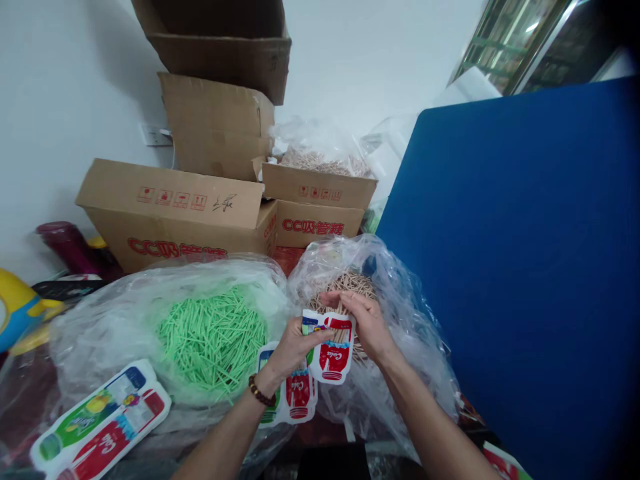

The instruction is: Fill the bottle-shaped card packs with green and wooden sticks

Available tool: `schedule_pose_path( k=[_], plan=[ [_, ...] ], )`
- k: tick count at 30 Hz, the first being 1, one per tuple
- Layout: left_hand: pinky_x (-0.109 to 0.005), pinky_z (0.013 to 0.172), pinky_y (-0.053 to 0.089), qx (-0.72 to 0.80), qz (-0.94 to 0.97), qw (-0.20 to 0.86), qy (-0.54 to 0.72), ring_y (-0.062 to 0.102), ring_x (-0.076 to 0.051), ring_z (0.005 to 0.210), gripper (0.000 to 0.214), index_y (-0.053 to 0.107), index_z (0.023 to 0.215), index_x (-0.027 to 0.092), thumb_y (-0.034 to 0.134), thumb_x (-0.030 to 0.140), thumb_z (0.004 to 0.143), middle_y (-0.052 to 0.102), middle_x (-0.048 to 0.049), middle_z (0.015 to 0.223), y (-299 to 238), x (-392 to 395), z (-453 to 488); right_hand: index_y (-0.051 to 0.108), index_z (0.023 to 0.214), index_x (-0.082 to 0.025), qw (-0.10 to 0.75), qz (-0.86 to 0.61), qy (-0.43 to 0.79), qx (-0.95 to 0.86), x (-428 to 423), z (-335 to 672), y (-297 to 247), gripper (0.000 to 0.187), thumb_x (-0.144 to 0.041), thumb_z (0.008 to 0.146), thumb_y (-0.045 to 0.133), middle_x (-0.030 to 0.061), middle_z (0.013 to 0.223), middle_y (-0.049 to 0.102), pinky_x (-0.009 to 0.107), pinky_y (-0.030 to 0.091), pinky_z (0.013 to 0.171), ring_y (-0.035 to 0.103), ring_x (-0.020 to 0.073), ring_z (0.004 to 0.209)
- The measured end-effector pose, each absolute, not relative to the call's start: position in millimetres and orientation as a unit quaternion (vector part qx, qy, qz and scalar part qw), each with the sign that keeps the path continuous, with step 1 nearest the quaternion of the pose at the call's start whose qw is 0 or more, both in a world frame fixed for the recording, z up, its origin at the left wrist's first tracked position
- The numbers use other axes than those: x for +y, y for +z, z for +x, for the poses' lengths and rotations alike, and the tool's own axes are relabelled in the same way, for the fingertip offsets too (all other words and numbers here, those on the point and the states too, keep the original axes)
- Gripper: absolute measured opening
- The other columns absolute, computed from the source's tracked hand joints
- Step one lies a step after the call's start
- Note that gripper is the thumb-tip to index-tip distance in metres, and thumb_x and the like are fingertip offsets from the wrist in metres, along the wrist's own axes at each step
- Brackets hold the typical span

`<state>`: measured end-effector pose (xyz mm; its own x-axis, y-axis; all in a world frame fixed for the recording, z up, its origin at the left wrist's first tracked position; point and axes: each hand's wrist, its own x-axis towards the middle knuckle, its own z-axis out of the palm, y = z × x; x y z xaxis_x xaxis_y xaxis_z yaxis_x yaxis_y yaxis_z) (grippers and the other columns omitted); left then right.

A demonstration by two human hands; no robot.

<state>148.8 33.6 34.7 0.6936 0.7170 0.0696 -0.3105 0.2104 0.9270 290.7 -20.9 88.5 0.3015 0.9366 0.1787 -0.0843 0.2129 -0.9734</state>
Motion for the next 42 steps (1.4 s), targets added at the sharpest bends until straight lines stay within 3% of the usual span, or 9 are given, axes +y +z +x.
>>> schedule_pose_path(
  k=[10, 18, 23, 27, 31, 34, 37, 39, 42],
  plan=[
    [-0.023, 0.064, 0.046, 0.175, 0.557, 0.709, 0.394, 0.056, -0.012, 0.06, 0.02, 0.07, 0.072, 0.012, 0.075, 0.031, 0.072, 0.067, -0.0002, 0.065, 59.9, 31.5, 132.5, 0.074, 0.092, -0.021, 0.668, -0.437, 0.418, -0.435, -25.3, 274.2, 116.1, 0.023, -0.038, 0.08, 0.065, 0.009, 0.106, 0.072, 0.043, 0.047, 0.093, 0.062, 0.0286, 0.106],
    [-0.021, 0.061, 0.042, 0.172, 0.59, 0.667, 0.422, 0.051, -0.011, 0.06, 0.024, 0.065, 0.068, 0.013, 0.072, 0.035, 0.074, 0.062, 0.0019, 0.064, 71.2, 32.5, 126.4, 0.075, 0.087, -0.021, 0.618, -0.472, 0.355, -0.519, -27.6, 272.1, 127.6, 0.021, -0.036, 0.083, 0.062, 0.0066, 0.101, 0.073, 0.037, 0.047, 0.089, 0.064, 0.0238, 0.096],
    [-0.022, 0.061, 0.043, 0.185, 0.579, 0.671, 0.423, 0.051, -0.011, 0.06, 0.026, 0.063, 0.068, 0.013, 0.072, 0.037, 0.074, 0.061, 0.0017, 0.065, 72.5, 33.2, 123.5, 0.075, 0.084, -0.022, 0.638, -0.456, 0.361, -0.505, -24.4, 269.4, 128.7, 0.016, -0.033, 0.08, 0.064, 0.0056, 0.098, 0.073, 0.037, 0.046, 0.089, 0.064, 0.0242, 0.098],
    [-0.022, 0.062, 0.044, 0.181, 0.577, 0.674, 0.424, 0.052, -0.012, 0.061, 0.025, 0.064, 0.068, 0.014, 0.073, 0.036, 0.073, 0.062, 0.0018, 0.065, 74.8, 35.0, 121.9, 0.075, 0.083, -0.02, 0.627, -0.451, 0.418, -0.478, -22.2, 264.6, 128.0, 0.019, -0.036, 0.079, 0.066, 0.0068, 0.093, 0.074, 0.037, 0.05, 0.079, 0.066, 0.0234, 0.084],
    [-0.022, 0.058, 0.044, 0.197, 0.588, 0.653, 0.435, 0.054, -0.012, 0.058, 0.026, 0.067, 0.07, 0.013, 0.074, 0.038, 0.071, 0.064, 0.0009, 0.063, 77.9, 39.6, 119.5, 0.073, 0.086, -0.023, 0.705, -0.395, 0.4, -0.433, -17.0, 272.9, 140.9, 0.025, -0.044, 0.084, 0.059, 0.0053, 0.091, 0.073, 0.04, 0.049, 0.087, 0.066, 0.0232, 0.089],
    [-0.02, 0.054, 0.041, 0.209, 0.605, 0.628, 0.442, 0.051, -0.011, 0.055, 0.028, 0.065, 0.063, 0.013, 0.077, 0.037, 0.067, 0.061, 0.0018, 0.058, 76.7, 47.1, 116.5, 0.07, 0.087, -0.027, 0.762, -0.357, 0.348, -0.413, -6.3, 297.7, 137.8, 0.023, -0.046, 0.085, 0.057, 0.0003, 0.076, 0.071, 0.041, 0.045, 0.093, 0.066, 0.021, 0.086],
    [-0.02, 0.055, 0.042, 0.234, 0.568, 0.62, 0.489, 0.051, -0.01, 0.055, 0.029, 0.062, 0.062, 0.014, 0.075, 0.039, 0.07, 0.06, 0.0022, 0.058, 72.0, 56.1, 112.1, 0.071, 0.082, -0.023, 0.688, -0.477, 0.289, -0.464, 4.9, 328.4, 107.0, 0.025, -0.046, 0.082, 0.061, 0.0001, 0.064, 0.067, 0.041, 0.045, 0.09, 0.064, 0.0209, 0.076],
    [-0.022, 0.057, 0.044, 0.236, 0.556, 0.631, 0.487, 0.054, -0.011, 0.056, 0.029, 0.063, 0.065, 0.014, 0.074, 0.04, 0.071, 0.062, 0.0015, 0.06, 68.3, 59.3, 109.3, 0.07, 0.065, -0.021, 0.592, -0.58, 0.271, -0.49, 7.1, 342.3, 78.9, 0.024, -0.045, 0.07, 0.072, 0.0013, 0.061, 0.067, 0.043, 0.044, 0.09, 0.063, 0.0225, 0.073],
    [-0.023, 0.058, 0.046, 0.234, 0.547, 0.652, 0.47, 0.056, -0.012, 0.057, 0.029, 0.064, 0.067, 0.014, 0.074, 0.04, 0.071, 0.064, 0.0004, 0.063, 64.1, 57.6, 107.8, 0.073, 0.082, -0.023, 0.594, -0.594, 0.273, -0.469, -0.8, 341.9, 49.8, 0.025, -0.041, 0.065, 0.076, 0.0033, 0.086, 0.073, 0.043, 0.043, 0.091, 0.063, 0.0249, 0.09]
  ],
)
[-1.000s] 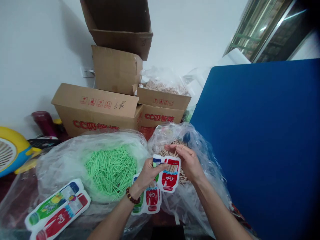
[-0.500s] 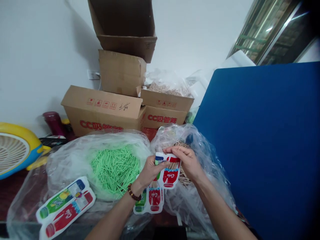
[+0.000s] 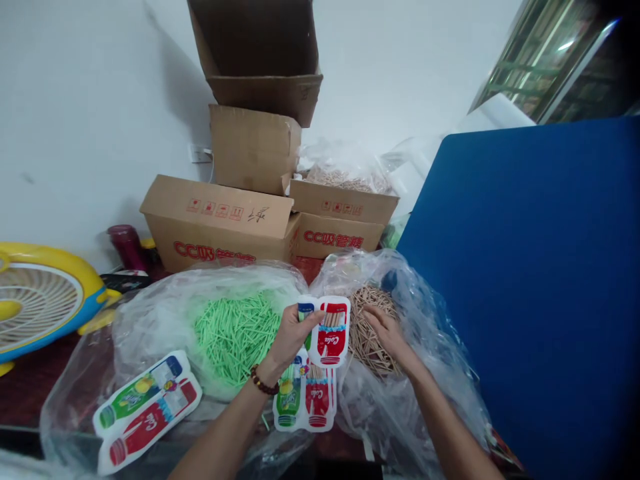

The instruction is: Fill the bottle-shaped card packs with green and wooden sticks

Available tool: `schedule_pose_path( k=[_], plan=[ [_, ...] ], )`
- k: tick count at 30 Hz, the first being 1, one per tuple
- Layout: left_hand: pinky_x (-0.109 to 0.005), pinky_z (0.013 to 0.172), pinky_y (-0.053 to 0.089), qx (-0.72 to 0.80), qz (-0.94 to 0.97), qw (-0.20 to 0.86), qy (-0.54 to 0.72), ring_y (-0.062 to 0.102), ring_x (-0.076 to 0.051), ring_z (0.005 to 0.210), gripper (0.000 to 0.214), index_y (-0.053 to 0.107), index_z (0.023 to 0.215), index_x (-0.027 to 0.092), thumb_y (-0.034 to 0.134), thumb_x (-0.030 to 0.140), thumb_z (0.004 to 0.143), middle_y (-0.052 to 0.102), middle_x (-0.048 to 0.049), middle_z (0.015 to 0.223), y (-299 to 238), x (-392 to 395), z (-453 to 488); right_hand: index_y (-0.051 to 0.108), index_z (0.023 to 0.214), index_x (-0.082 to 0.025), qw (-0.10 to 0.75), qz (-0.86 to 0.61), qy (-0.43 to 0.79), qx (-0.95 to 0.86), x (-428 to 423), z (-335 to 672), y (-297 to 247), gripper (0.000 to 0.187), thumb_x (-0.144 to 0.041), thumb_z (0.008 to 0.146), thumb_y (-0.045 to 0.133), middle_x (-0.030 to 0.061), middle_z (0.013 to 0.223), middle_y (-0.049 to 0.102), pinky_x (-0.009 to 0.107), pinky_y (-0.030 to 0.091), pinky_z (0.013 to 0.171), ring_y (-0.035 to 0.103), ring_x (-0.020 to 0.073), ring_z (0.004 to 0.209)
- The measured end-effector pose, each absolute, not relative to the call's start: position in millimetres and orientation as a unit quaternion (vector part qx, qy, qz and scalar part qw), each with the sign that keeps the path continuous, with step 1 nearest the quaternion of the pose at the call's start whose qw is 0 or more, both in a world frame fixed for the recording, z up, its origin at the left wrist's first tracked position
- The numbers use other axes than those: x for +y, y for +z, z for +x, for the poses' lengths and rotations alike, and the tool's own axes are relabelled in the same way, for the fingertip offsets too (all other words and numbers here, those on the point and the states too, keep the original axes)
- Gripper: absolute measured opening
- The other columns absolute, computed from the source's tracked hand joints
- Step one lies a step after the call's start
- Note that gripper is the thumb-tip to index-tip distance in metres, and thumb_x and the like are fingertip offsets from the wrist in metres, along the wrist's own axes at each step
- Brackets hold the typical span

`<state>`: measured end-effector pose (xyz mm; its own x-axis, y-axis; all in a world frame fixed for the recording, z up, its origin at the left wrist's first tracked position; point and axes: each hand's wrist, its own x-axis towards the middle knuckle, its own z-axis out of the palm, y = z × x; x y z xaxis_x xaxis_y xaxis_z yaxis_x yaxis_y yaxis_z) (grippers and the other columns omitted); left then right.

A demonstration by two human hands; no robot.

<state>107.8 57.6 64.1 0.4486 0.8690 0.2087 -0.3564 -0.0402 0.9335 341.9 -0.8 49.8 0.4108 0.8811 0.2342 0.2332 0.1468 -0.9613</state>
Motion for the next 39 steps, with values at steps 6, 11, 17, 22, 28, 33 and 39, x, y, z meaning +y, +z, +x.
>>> schedule_pose_path(
  k=[6, 11, 17, 22, 28, 33, 39],
  plan=[
    [-0.021, 0.056, 0.045, 0.249, 0.544, 0.653, 0.464, 0.055, -0.011, 0.056, 0.028, 0.064, 0.066, 0.014, 0.074, 0.04, 0.07, 0.064, 0.0013, 0.063, 60.3, 49.2, 116.1, 0.067, 0.106, -0.024, 0.592, -0.418, 0.516, -0.457, -19.8, 279.9, 60.1, 0.04, -0.029, 0.068, 0.077, 0.0037, 0.101, 0.072, 0.035, 0.049, 0.083, 0.066, 0.021, 0.09],
    [-0.021, 0.058, 0.047, 0.254, 0.528, 0.674, 0.451, 0.058, -0.011, 0.059, 0.025, 0.063, 0.076, 0.014, 0.078, 0.032, 0.067, 0.066, 0.0014, 0.069, 62.7, 48.1, 105.6, 0.071, 0.09, -0.02, 0.612, -0.425, 0.535, -0.397, -19.3, 250.7, 62.9, 0.025, -0.026, 0.067, 0.078, 0.0016, 0.084, 0.075, 0.031, 0.051, 0.073, 0.068, 0.0177, 0.072],
    [-0.023, 0.062, 0.051, 0.25, 0.51, 0.719, 0.401, 0.064, -0.013, 0.064, 0.027, 0.061, 0.087, 0.014, 0.078, 0.025, 0.069, 0.07, -0.0015, 0.079, 64.5, 46.3, 86.1, 0.069, 0.096, -0.021, 0.61, -0.434, 0.505, -0.429, -20.5, 249.2, 57.1, 0.025, -0.028, 0.072, 0.074, 0.0012, 0.087, 0.074, 0.031, 0.053, 0.071, 0.068, 0.018, 0.074],
    [-0.026, 0.066, 0.053, 0.265, 0.511, 0.715, 0.396, 0.065, -0.015, 0.069, 0.033, 0.063, 0.093, 0.014, 0.08, 0.024, 0.067, 0.071, -0.0028, 0.083, 67.3, 41.6, 83.3, 0.07, 0.092, -0.021, 0.615, -0.431, 0.502, -0.429, -20.0, 239.2, 61.1, 0.026, -0.029, 0.069, 0.076, 0.0013, 0.083, 0.075, 0.03, 0.053, 0.066, 0.068, 0.0178, 0.069],
    [-0.025, 0.065, 0.051, 0.261, 0.558, 0.683, 0.392, 0.065, -0.015, 0.066, 0.02, 0.07, 0.08, 0.01, 0.076, 0.028, 0.071, 0.072, -0.0052, 0.078, 74.4, 36.9, 76.8, 0.071, 0.084, -0.02, 0.6, -0.424, 0.51, -0.446, -20.2, 232.4, 62.7, 0.024, -0.03, 0.064, 0.079, 0.0002, 0.08, 0.074, 0.029, 0.053, 0.065, 0.066, 0.0167, 0.067],
    [-0.026, 0.066, 0.051, 0.252, 0.555, 0.681, 0.406, 0.065, -0.015, 0.065, 0.017, 0.07, 0.081, 0.012, 0.075, 0.026, 0.073, 0.072, -0.003, 0.075, 73.2, 32.7, 70.2, 0.069, 0.091, -0.02, 0.577, -0.421, 0.511, -0.478, -22.5, 229.8, 58.3, 0.027, -0.033, 0.069, 0.076, -0.0005, 0.082, 0.073, 0.028, 0.052, 0.065, 0.066, 0.0157, 0.069],
    [-0.024, 0.064, 0.049, 0.272, 0.58, 0.656, 0.4, 0.063, -0.014, 0.064, 0.018, 0.067, 0.078, 0.013, 0.073, 0.029, 0.073, 0.07, -0.0012, 0.073, 73.5, 30.1, 63.3, 0.069, 0.091, -0.021, 0.571, -0.423, 0.519, -0.476, -23.8, 229.8, 59.6, 0.029, -0.033, 0.067, 0.078, -0.0004, 0.082, 0.073, 0.03, 0.052, 0.068, 0.066, 0.0164, 0.07]
  ],
)
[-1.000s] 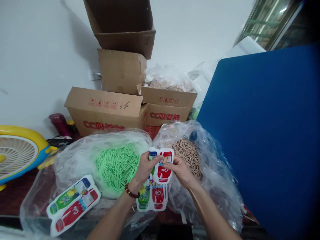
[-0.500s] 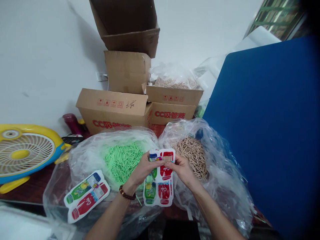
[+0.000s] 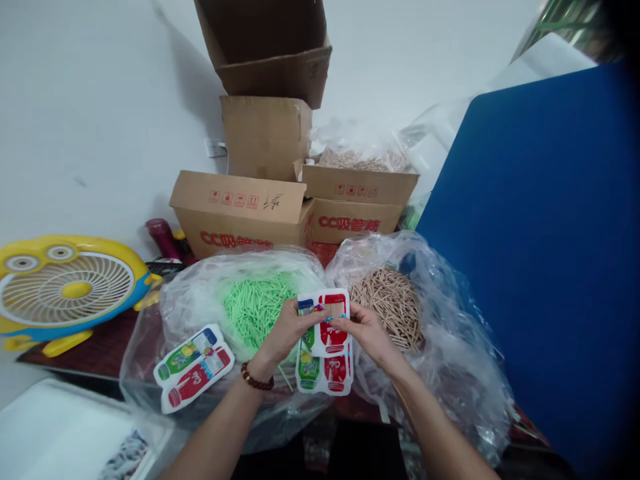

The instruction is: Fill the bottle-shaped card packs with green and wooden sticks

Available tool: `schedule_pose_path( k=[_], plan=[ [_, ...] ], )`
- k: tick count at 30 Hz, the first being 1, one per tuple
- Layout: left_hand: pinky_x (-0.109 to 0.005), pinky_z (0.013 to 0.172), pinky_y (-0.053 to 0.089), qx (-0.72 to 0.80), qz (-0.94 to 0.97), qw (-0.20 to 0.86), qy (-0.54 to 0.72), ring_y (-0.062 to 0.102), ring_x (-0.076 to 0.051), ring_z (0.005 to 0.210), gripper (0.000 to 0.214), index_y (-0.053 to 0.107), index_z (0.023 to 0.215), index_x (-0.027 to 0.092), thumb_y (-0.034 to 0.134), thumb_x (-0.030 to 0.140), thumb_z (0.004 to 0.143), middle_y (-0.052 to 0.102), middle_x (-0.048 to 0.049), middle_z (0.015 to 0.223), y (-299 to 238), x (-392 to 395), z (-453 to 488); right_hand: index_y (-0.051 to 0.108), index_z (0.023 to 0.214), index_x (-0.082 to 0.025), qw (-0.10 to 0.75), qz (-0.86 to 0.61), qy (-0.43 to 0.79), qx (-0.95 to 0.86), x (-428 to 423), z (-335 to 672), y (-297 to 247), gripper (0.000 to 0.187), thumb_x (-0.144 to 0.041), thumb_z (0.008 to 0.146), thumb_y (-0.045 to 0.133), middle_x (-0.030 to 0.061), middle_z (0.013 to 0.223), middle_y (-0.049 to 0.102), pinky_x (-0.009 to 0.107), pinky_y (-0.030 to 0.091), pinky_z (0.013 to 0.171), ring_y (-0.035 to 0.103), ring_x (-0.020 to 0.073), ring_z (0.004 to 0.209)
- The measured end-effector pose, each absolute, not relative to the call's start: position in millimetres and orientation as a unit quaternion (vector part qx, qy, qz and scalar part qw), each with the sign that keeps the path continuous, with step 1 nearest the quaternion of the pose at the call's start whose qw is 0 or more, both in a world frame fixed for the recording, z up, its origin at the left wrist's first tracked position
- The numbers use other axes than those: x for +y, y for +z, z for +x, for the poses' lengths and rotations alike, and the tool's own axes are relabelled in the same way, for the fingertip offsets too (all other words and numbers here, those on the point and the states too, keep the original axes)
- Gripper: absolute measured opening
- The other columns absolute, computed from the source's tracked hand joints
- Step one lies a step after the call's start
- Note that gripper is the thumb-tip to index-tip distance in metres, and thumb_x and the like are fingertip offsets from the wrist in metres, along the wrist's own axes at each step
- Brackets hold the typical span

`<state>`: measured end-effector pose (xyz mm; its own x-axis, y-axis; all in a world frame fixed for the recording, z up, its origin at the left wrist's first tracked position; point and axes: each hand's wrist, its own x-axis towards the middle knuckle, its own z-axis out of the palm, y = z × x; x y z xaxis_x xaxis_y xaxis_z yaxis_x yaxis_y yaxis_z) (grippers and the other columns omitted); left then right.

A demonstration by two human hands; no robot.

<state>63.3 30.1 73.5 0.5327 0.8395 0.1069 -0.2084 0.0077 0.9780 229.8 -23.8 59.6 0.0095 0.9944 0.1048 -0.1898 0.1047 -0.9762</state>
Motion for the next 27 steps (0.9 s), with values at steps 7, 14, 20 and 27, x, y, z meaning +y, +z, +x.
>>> schedule_pose_path(
  k=[7, 14, 20, 27],
  plan=[
    [-0.031, 0.078, 0.049, 0.342, 0.65, 0.583, 0.348, 0.062, -0.02, 0.088, 0.03, 0.058, 0.107, 0.017, 0.063, 0.025, 0.078, 0.066, -0.0047, 0.1, 29.5, 10.1, 43.7, 0.07, 0.098, -0.018, 0.502, -0.491, 0.531, -0.474, -50.3, 239.5, 11.8, 0.038, -0.036, 0.065, 0.076, 0.005, 0.096, 0.074, 0.038, 0.05, 0.081, 0.068, 0.0227, 0.085],
    [-0.044, 0.095, 0.041, 0.483, 0.79, 0.259, 0.275, 0.05, -0.027, 0.106, 0.052, 0.049, 0.122, 0.013, 0.06, 0.01, 0.072, 0.053, -0.0119, 0.109, -45.0, -8.1, 46.7, 0.066, 0.088, -0.019, 0.303, -0.704, 0.31, -0.563, -56.7, 241.7, -36.7, 0.017, -0.03, 0.079, 0.057, 0.004, 0.085, 0.072, 0.028, 0.044, 0.068, 0.064, 0.0204, 0.077],
    [-0.046, 0.097, 0.039, 0.467, 0.827, 0.157, 0.27, 0.044, -0.028, 0.112, 0.069, 0.031, 0.14, 0.015, 0.06, 0.012, 0.077, 0.046, -0.0133, 0.12, -51.9, -10.4, 49.5, 0.056, 0.103, -0.018, 0.234, -0.756, 0.205, -0.577, -56.6, 241.5, -28.5, 0.023, -0.027, 0.082, 0.053, 0.0043, 0.085, 0.068, 0.026, 0.039, 0.063, 0.062, 0.0184, 0.072],
    [-0.042, 0.094, 0.042, 0.49, 0.807, 0.124, 0.305, 0.049, -0.026, 0.109, 0.051, 0.04, 0.135, 0.018, 0.056, 0.031, 0.088, 0.052, -0.0117, 0.117, -42.5, -9.4, 4.9, 0.057, 0.104, -0.025, 0.267, -0.702, 0.16, -0.641, -57.8, 219.7, -13.2, 0.022, -0.032, 0.092, 0.04, 0.0038, 0.103, 0.066, 0.028, 0.042, 0.072, 0.063, 0.0195, 0.088]
  ],
)
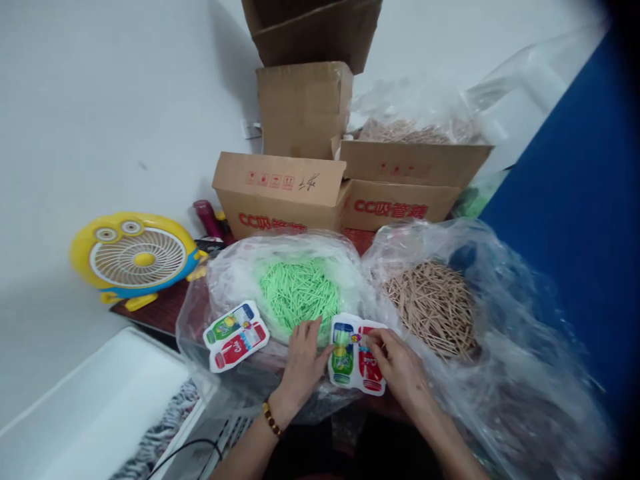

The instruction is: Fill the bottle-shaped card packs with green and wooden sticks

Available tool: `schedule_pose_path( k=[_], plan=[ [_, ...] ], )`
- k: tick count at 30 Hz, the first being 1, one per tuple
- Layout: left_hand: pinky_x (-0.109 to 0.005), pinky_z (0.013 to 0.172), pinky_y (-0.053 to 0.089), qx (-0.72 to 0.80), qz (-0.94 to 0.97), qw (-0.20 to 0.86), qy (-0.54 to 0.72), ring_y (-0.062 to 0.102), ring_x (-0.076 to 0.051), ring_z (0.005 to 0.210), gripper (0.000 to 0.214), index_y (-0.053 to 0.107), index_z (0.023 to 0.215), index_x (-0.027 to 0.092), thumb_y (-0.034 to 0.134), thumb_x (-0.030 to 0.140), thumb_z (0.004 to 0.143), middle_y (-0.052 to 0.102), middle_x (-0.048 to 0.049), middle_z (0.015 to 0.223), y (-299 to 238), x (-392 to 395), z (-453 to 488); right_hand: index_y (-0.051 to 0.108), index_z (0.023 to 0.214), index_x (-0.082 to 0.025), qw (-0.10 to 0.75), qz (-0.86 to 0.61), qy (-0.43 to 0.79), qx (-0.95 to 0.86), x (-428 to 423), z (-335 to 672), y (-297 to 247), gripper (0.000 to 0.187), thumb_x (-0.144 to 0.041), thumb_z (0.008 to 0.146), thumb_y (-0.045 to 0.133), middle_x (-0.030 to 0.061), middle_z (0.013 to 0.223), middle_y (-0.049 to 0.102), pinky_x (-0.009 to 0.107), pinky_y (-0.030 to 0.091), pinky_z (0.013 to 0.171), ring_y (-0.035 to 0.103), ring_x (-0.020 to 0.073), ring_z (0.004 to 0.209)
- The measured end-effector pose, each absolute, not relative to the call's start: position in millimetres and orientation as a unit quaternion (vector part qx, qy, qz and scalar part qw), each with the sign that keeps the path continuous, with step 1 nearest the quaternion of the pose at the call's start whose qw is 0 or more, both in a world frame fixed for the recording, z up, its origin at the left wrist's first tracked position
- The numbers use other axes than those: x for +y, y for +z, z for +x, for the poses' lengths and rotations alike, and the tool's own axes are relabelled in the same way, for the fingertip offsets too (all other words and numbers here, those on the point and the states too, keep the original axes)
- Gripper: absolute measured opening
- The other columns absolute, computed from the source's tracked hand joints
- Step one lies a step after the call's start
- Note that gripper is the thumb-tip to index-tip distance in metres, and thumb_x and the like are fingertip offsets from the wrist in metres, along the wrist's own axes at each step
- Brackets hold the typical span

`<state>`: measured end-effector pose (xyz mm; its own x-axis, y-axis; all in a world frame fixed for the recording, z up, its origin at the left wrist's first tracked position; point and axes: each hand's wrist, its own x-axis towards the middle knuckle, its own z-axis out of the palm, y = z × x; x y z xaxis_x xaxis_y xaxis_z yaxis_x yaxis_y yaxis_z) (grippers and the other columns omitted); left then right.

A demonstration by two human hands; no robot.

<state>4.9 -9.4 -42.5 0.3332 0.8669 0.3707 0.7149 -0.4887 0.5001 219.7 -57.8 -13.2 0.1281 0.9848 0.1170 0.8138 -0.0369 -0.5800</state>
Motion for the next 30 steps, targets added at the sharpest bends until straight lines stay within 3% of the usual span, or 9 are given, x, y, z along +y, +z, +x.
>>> schedule_pose_path(
  k=[5, 8, 13, 20, 25, 30],
  plan=[
    [-0.042, 0.086, 0.042, 0.622, 0.74, -0.003, 0.255, 0.054, -0.028, 0.098, 0.025, 0.06, 0.11, 0.019, 0.049, 0.031, 0.091, 0.06, -0.0098, 0.105, -36.7, 20.4, -103.0, 0.061, 0.094, -0.025, 0.218, -0.632, 0.151, -0.728, -23.2, 176.0, -1.9, 0.019, -0.03, 0.092, 0.042, 0.0002, 0.096, 0.066, 0.026, 0.04, 0.071, 0.062, 0.0164, 0.087],
    [-0.043, 0.08, 0.042, 0.696, 0.696, -0.061, 0.165, 0.051, -0.031, 0.1, 0.031, 0.06, 0.113, 0.018, 0.047, 0.034, 0.091, 0.059, -0.0123, 0.111, -33.2, 40.0, -156.2, 0.063, 0.089, -0.024, 0.138, -0.609, 0.083, -0.777, 9.7, 150.1, 1.3, 0.022, -0.027, 0.093, 0.041, 0.002, 0.091, 0.066, 0.026, 0.038, 0.068, 0.061, 0.0171, 0.086],
    [-0.044, 0.081, 0.04, 0.708, 0.702, -0.032, 0.072, 0.05, -0.032, 0.104, 0.036, 0.056, 0.12, 0.018, 0.043, 0.037, 0.091, 0.058, -0.0131, 0.118, -33.5, 59.2, -185.1, 0.066, 0.086, -0.02, 0.038, -0.583, 0.017, -0.812, 53.4, 132.9, 6.2, 0.023, -0.022, 0.092, 0.044, 0.0086, 0.091, 0.067, 0.03, 0.035, 0.071, 0.059, 0.0208, 0.09],
    [-0.042, 0.083, 0.038, 0.694, 0.713, -0.014, 0.103, 0.051, -0.03, 0.103, 0.032, 0.058, 0.117, 0.021, 0.046, 0.035, 0.09, 0.059, -0.0107, 0.111, -36.5, 63.1, -185.9, 0.068, 0.075, -0.02, -0.018, -0.482, 0.055, -0.875, 32.8, 122.7, 3.3, 0.022, -0.032, 0.086, 0.054, 0.0068, 0.083, 0.069, 0.036, 0.03, 0.082, 0.059, 0.0213, 0.084],
    [-0.041, 0.085, 0.037, 0.67, 0.731, -0.037, 0.124, 0.051, -0.029, 0.102, 0.024, 0.059, 0.109, 0.022, 0.048, 0.028, 0.089, 0.059, -0.0097, 0.108, -30.9, 63.5, -181.6, 0.067, 0.073, -0.017, -0.023, -0.485, 0.017, -0.874, 5.3, 110.1, -19.5, 0.019, -0.026, 0.084, 0.055, 0.0101, 0.08, 0.068, 0.042, 0.026, 0.084, 0.058, 0.0242, 0.084],
    [-0.038, 0.08, 0.039, 0.662, 0.74, -0.032, 0.112, 0.054, -0.029, 0.098, 0.012, 0.057, 0.093, 0.019, 0.048, 0.026, 0.088, 0.062, -0.0096, 0.1, -23.3, 70.0, -181.6, 0.063, 0.079, -0.02, 0.03, -0.514, 0.041, -0.856, 14.4, 117.2, -6.4, 0.021, -0.025, 0.091, 0.045, 0.0046, 0.084, 0.068, 0.036, 0.028, 0.08, 0.058, 0.0193, 0.082]
  ],
)
